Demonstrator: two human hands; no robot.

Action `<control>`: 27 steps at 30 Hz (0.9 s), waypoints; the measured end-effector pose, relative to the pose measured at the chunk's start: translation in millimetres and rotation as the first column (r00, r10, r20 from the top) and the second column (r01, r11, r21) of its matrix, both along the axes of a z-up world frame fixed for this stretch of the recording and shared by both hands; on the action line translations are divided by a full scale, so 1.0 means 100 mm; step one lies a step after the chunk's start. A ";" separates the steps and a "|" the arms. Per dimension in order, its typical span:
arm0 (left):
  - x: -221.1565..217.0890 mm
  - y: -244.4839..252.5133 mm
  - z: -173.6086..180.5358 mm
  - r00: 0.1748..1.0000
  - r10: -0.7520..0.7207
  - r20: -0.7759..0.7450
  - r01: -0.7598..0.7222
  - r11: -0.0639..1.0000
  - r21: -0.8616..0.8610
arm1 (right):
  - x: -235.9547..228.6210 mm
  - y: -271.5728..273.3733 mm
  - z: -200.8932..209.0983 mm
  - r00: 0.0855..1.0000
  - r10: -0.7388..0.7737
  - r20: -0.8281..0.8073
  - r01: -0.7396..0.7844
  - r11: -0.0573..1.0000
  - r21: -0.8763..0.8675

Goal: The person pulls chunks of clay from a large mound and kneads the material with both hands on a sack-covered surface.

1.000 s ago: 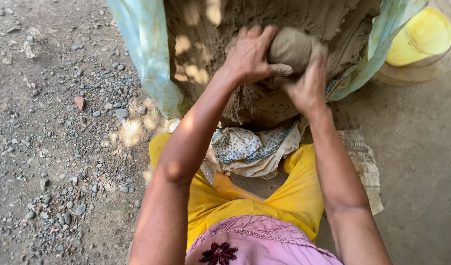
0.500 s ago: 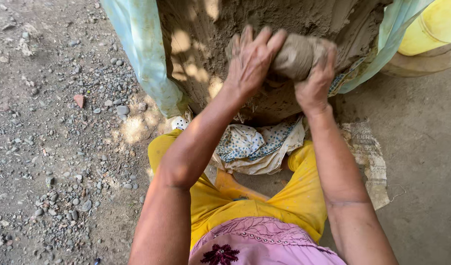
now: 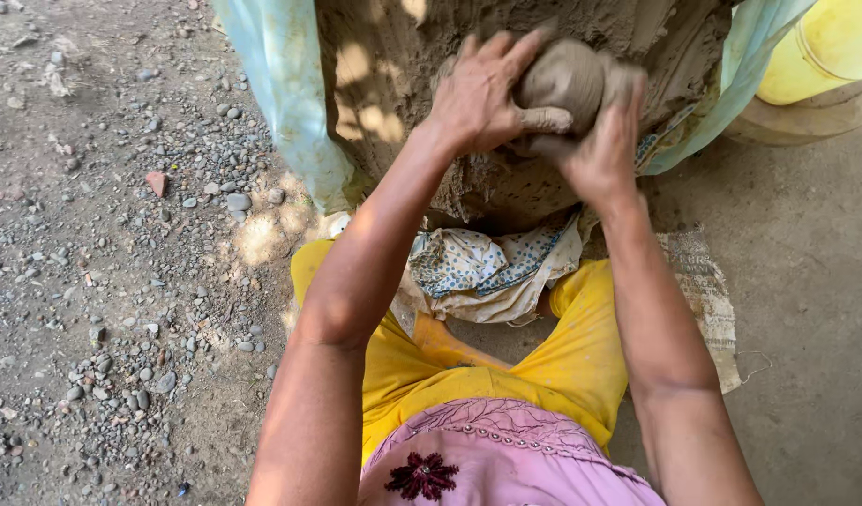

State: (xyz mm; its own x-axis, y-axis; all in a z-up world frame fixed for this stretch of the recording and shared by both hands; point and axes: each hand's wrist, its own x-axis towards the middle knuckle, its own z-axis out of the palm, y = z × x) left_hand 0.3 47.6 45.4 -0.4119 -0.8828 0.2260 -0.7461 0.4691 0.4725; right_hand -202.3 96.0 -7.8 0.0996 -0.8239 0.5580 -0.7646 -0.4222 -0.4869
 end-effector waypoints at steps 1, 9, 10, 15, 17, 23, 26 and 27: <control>0.05 0.07 0.04 1.000 0.005 0.001 -0.005 1.000 -0.005 | 0.04 0.16 -0.01 0.976 0.205 0.068 -0.188 0.962 -0.197; -0.09 0.45 0.02 0.979 0.031 0.199 -0.017 0.997 -0.071 | -0.22 0.26 -0.86 1.000 -0.005 -0.020 0.005 1.000 -0.018; -0.09 0.47 -0.04 0.979 0.029 0.203 -0.017 0.998 -0.060 | -0.22 0.24 -0.99 0.999 -0.023 -0.046 0.019 0.995 -0.095; -0.12 0.12 -0.35 0.991 0.060 0.123 -0.040 0.985 -0.166 | -0.26 -0.11 -1.04 0.994 -0.109 0.031 0.108 0.994 0.036; -0.18 -0.13 -0.43 0.987 0.101 0.122 -0.060 0.951 -0.303 | -0.31 -0.32 -0.83 0.993 -0.104 -0.049 0.093 0.978 -0.185; -0.34 -0.69 -0.60 0.973 0.161 0.165 -0.096 0.934 -0.345 | -0.25 -0.80 -0.31 0.970 0.150 0.191 -0.096 0.959 -0.265; -0.35 -0.70 -0.65 0.966 0.166 0.199 -0.110 0.958 -0.267 | -0.24 -0.72 -0.25 0.978 0.048 0.202 -0.013 0.986 -0.168; -0.33 -0.67 -0.62 0.965 0.167 0.200 -0.115 0.961 -0.250 | -0.21 -0.64 -0.25 0.979 0.046 0.201 -0.011 0.985 -0.171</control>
